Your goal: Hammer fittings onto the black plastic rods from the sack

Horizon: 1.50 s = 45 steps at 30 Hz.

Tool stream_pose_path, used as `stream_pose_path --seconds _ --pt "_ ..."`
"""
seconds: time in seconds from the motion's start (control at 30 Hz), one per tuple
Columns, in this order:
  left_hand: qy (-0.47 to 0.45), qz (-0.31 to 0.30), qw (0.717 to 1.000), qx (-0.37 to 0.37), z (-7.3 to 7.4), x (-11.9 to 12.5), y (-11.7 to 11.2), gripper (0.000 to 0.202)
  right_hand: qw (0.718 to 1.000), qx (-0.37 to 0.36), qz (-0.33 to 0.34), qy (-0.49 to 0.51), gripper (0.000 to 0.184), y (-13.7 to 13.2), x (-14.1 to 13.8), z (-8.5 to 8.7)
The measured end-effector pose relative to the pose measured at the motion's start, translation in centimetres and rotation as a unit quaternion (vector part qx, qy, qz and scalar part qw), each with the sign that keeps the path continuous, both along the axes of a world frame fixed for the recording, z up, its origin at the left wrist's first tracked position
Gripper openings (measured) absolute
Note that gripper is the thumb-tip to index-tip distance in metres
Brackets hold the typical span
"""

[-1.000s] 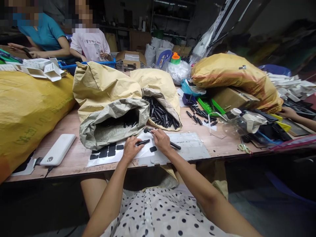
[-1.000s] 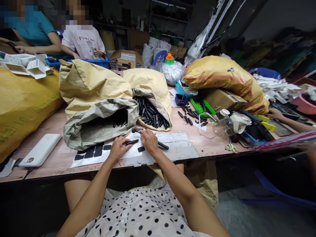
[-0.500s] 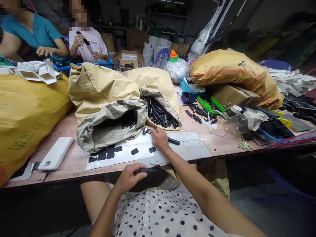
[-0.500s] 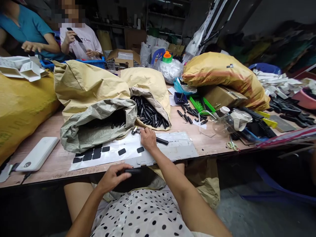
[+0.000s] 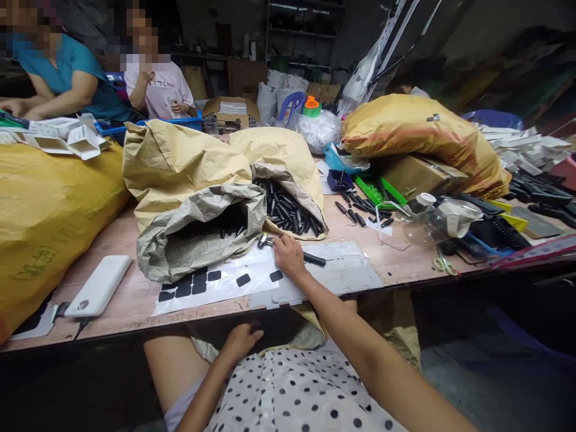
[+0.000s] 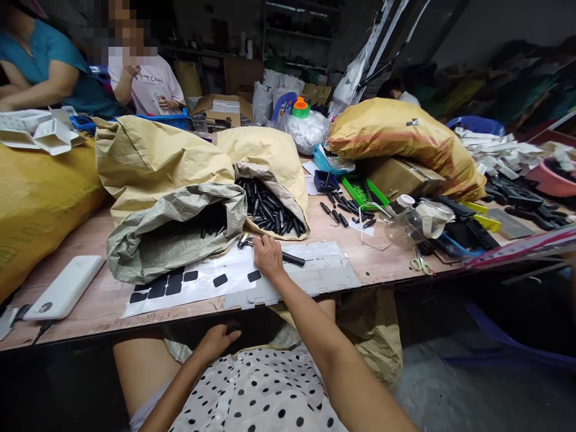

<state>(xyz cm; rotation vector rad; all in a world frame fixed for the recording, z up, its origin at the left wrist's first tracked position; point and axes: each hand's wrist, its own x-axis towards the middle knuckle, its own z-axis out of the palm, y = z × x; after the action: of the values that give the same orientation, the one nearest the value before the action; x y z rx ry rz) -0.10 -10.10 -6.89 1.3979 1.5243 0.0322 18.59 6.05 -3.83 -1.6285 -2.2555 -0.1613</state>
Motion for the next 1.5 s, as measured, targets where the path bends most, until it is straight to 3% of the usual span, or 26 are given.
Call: stream_pose_path --seconds 0.1,0.17,0.23,0.33,0.4,0.47,0.53,0.6,0.8,1.13,1.5 --pt "-0.141 -0.109 0.984 -0.002 3.9 -0.2 0.5 0.034 1.000 0.001 -0.001 -0.001 0.025 -0.1 0.0 0.0" --pt "-0.231 -0.131 0.964 -0.001 6.7 -0.4 1.7 0.039 1.000 0.002 -0.002 -0.003 0.025 -0.1 0.0 0.0" --pt "-0.277 -0.076 0.957 0.052 9.0 -0.8 4.1 0.042 1.000 0.002 -0.003 -0.004 0.024 -0.2 0.0 0.0" --pt "-0.226 0.112 0.939 0.235 10.6 -1.8 9.3 0.040 1.000 0.002 -0.004 -0.004 0.024 -0.2 -0.1 0.0" --pt "-0.125 0.242 0.904 0.330 10.4 -2.5 13.1 0.031 1.000 0.002 -0.001 -0.001 0.024 -0.1 -0.2 0.0" --pt "-0.006 0.326 0.873 0.362 9.7 -3.0 16.2 0.020 1.000 0.000 0.002 0.001 0.025 -0.1 -0.3 0.0" --pt "0.084 0.349 0.861 0.360 9.0 -3.1 18.4 0.017 1.000 -0.003 0.003 0.001 0.025 -0.1 -0.4 0.1" --pt "0.140 0.335 0.864 0.350 8.4 -2.9 19.4 0.020 1.000 -0.008 0.001 0.002 0.025 -0.1 -0.4 0.2" --pt "0.213 0.329 0.861 0.323 7.7 -2.5 19.4 0.021 1.000 -0.026 -0.004 0.000 0.025 -0.3 -0.4 0.6" --pt "0.203 0.291 0.857 0.374 6.5 -3.5 19.7 0.014 1.000 -0.030 -0.006 -0.001 0.027 -0.3 -0.5 0.8" --pt "0.221 0.290 0.870 0.332 7.9 -2.9 19.4 0.020 0.999 -0.039 -0.007 0.002 0.027 -0.4 -0.5 1.0"
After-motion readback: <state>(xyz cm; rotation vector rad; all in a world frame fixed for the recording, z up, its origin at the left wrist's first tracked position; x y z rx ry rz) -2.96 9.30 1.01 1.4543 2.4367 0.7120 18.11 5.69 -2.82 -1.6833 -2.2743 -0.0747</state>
